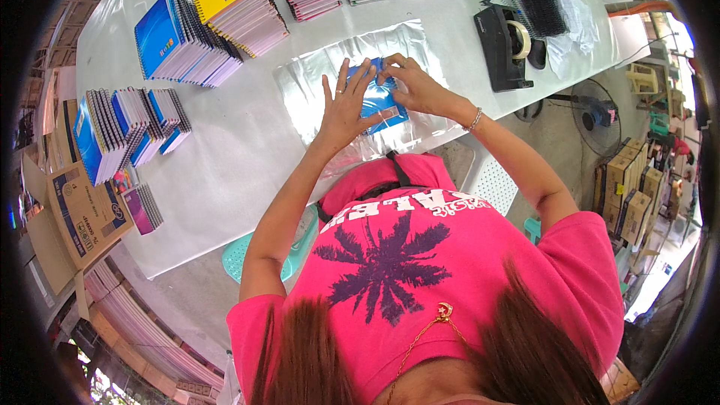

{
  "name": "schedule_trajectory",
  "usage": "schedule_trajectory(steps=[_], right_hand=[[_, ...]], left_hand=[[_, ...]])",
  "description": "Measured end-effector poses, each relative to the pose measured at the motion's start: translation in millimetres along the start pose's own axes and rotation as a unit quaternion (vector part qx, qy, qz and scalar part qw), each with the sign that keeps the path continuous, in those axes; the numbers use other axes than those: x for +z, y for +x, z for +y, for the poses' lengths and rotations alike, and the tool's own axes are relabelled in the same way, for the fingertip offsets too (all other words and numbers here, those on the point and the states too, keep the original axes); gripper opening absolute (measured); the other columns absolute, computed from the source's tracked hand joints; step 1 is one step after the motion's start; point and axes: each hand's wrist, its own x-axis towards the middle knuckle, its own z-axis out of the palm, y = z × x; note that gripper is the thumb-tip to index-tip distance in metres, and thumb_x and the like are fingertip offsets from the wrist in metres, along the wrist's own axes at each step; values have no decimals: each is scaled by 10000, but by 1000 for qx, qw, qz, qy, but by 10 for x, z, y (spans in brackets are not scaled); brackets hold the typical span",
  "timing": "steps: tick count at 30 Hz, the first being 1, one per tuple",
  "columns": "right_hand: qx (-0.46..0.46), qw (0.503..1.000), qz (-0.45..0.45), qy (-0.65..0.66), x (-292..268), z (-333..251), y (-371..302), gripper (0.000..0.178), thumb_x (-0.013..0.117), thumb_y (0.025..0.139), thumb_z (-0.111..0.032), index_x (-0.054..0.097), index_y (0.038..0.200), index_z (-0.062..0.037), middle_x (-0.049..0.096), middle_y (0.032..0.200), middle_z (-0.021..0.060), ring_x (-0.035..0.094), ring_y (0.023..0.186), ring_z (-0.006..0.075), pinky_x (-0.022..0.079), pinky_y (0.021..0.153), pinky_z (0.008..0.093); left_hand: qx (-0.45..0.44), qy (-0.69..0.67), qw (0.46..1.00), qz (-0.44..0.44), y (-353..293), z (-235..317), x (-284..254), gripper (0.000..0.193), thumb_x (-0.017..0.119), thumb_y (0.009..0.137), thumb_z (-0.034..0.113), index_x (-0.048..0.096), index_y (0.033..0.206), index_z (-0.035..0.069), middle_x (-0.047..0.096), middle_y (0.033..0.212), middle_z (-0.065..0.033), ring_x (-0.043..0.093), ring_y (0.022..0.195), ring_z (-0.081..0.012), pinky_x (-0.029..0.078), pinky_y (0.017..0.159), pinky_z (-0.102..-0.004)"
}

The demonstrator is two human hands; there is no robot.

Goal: The person places stacks of notebooks into clear plastic bags and secures the bags with adhesive tape.

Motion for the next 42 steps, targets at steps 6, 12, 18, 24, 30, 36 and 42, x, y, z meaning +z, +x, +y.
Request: schedule_trajectory(steps=[6,12,18,24,30,36,42], right_hand=[[26,999,5,-32,42,-129,-33,486,672,719,-172,557,1190,-146,464,1289,118,494,1050,400,436,924,461],[38,995,17,-92,124,-137,-1,659,734,688,-284,494,1297,-201,454,1302,115,495,1055,414,437,922,475],[74,990,5,-117,233,-194,64,698,755,680,-334,477,1317,-269,439,1326,117,494,1071,425,478,864,520],[75,987,41,-134,393,-124,74,747,790,639,-331,481,1316,-263,438,1365,136,531,999,486,474,857,508],[100,985,10,-141,799,-131,314,917,792,585,-294,397,1413,-274,332,1471,151,480,1130,466,462,882,548],[101,991,31,-77,593,-236,181,664,751,720,-304,480,1323,-245,369,1405,127,433,1168,410,421,924,508],[241,865,396,-190,18,262,-377,550,718,756,-230,514,1266,-202,399,1336,134,440,1124,365,393,886,523]], left_hand=[[28,-84,996,11,6,-51,-24,946,776,723,434,304,1475,105,253,1544,-104,127,1448,-369,175,1154,-529],[-17,-236,968,88,-9,-89,-123,776,789,711,444,475,1358,151,239,1527,-149,109,1448,-387,72,1140,-582],[-100,-92,979,149,-35,-51,-24,334,789,717,350,705,1029,265,274,1495,-160,102,1428,-443,62,1110,-645],[-172,-50,979,95,-131,-108,-64,465,803,695,424,689,1137,330,240,1518,-194,135,1423,-424,102,1106,-632],[-136,-52,982,123,-332,-556,-57,485,772,725,465,693,1161,267,277,1492,-240,230,1385,-417,220,1114,-530],[-219,-72,971,69,-249,-470,-55,511,761,737,492,648,1214,348,202,1552,-105,68,1447,-372,85,1095,-660],[-217,-82,970,71,-314,-439,-169,491,764,744,450,649,1212,354,189,1553,-116,60,1450,-371,75,1092,-662]])
